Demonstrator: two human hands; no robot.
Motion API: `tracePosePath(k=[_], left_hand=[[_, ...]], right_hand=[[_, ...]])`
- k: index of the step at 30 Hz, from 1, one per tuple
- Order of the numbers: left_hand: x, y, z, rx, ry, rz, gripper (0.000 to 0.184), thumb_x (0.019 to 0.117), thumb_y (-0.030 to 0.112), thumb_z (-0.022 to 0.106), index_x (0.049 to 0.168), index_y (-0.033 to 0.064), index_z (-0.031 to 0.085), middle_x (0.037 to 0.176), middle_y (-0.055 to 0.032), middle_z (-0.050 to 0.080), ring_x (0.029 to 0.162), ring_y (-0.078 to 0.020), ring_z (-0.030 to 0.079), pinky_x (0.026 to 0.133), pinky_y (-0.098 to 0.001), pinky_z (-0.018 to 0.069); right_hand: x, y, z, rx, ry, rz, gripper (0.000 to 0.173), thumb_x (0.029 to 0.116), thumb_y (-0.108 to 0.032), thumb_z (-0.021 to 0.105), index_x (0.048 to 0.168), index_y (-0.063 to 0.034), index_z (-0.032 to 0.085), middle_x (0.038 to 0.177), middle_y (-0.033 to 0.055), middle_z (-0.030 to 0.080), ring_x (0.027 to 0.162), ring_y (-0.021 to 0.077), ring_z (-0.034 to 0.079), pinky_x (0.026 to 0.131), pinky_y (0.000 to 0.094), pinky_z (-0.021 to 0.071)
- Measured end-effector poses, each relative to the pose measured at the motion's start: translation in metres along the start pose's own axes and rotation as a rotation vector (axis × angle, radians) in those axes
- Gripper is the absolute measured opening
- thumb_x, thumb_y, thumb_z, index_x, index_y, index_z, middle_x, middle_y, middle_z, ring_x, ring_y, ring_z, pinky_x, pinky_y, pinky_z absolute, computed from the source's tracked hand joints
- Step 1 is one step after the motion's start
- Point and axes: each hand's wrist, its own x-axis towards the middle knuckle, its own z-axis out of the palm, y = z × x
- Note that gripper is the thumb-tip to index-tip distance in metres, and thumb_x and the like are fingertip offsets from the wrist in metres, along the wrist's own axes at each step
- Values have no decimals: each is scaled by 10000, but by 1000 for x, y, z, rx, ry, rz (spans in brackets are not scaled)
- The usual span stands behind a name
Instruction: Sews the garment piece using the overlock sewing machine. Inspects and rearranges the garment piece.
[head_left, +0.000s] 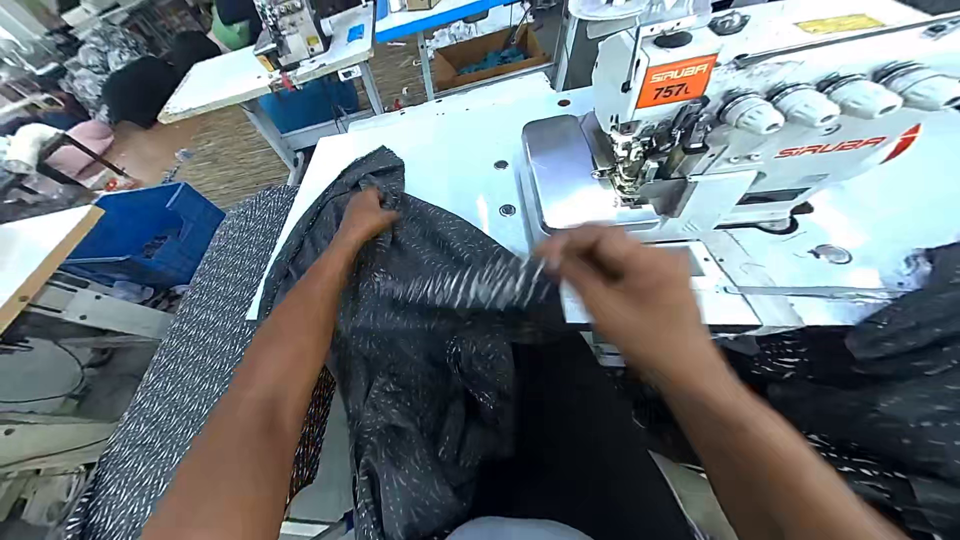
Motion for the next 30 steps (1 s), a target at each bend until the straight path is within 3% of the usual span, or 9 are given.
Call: tracePosePath(k=[3, 5, 10, 14, 17, 21, 23, 25, 30], left_hand=[[26, 42, -42, -215, 142, 119, 346, 993, 195, 585, 1191, -80, 657, 1137, -272, 673, 1057, -376, 669, 936, -578, 539], [39, 59, -64, -660, 200, 90, 331, 1044, 175, 472, 1257, -60, 568, 1090, -175, 680, 878, -234, 706, 784, -418, 618], [11, 10, -35, -838, 143, -195, 419, 1086, 269, 392, 1401, 4, 469, 1147, -206, 690, 834, -291, 742, 718, -423, 638], [-22, -37, 4, -939, 253, -305, 437, 1079, 344, 462, 1378, 29, 508, 1158, -161, 654, 951, -252, 669, 798, -456, 581], [-35, -42, 2, -759, 250, -86, 607, 993, 104, 525, 1558, 81, 305, 1378, -189, 569, 1127, -279, 640, 884, -469, 574], [-58, -32, -17, -187, 175, 271, 585, 901, -5, 525, 1481, 74, 516, 1517, -205, 460, 1234, -324, 593, 962, -484, 548], [-67, -25, -22, -131, 44, 128, 506, 1007, 256, 595, 1481, 103, 504, 1427, -220, 519, 1137, -357, 647, 874, -559, 588], [-64, -25, -17, -88, -71, -63, 824, 917, 511, 726, 1523, 65, 393, 1315, -263, 602, 1056, -415, 678, 844, -627, 578], [-28, -15, -12, -199, -141, -98, 321, 1007, 166, 607, 1255, -35, 630, 1138, -237, 677, 933, -326, 715, 833, -532, 608]], right_hand=[[35, -4, -25, 48, 380, 78, 171, 1027, -113, 570, 1180, -64, 632, 1029, -46, 669, 883, 42, 647, 799, 272, 576], [14, -9, -19, -165, 332, 43, 209, 1042, -158, 560, 1178, -16, 629, 1039, 25, 656, 887, 83, 637, 784, 289, 562], [-73, 14, 8, -337, 198, -39, 113, 965, -200, 651, 1020, -177, 747, 1124, -13, 649, 1062, 107, 600, 886, 292, 531], [-81, 18, 8, -348, 147, -115, 118, 972, -147, 633, 1015, -114, 738, 1123, 39, 674, 997, 81, 641, 829, 224, 554], [-68, 17, 4, -310, 126, -102, 155, 988, -84, 571, 1053, -39, 704, 1118, 65, 716, 925, 61, 682, 775, 207, 581], [-59, 13, 2, -432, 97, -169, 220, 944, -35, 571, 1136, -7, 674, 1092, 115, 693, 956, 126, 676, 823, 258, 580], [-52, 13, 0, -551, 65, -260, 234, 915, -12, 609, 1139, 2, 673, 1118, 174, 682, 1045, 228, 678, 891, 313, 569], [-42, 13, 0, -624, 57, -333, 187, 897, 0, 638, 1071, 2, 705, 1079, 201, 685, 988, 295, 684, 819, 360, 575], [12, -7, -19, -670, 132, -287, 170, 929, -65, 604, 1023, 57, 675, 999, 238, 704, 886, 356, 702, 736, 480, 574]])
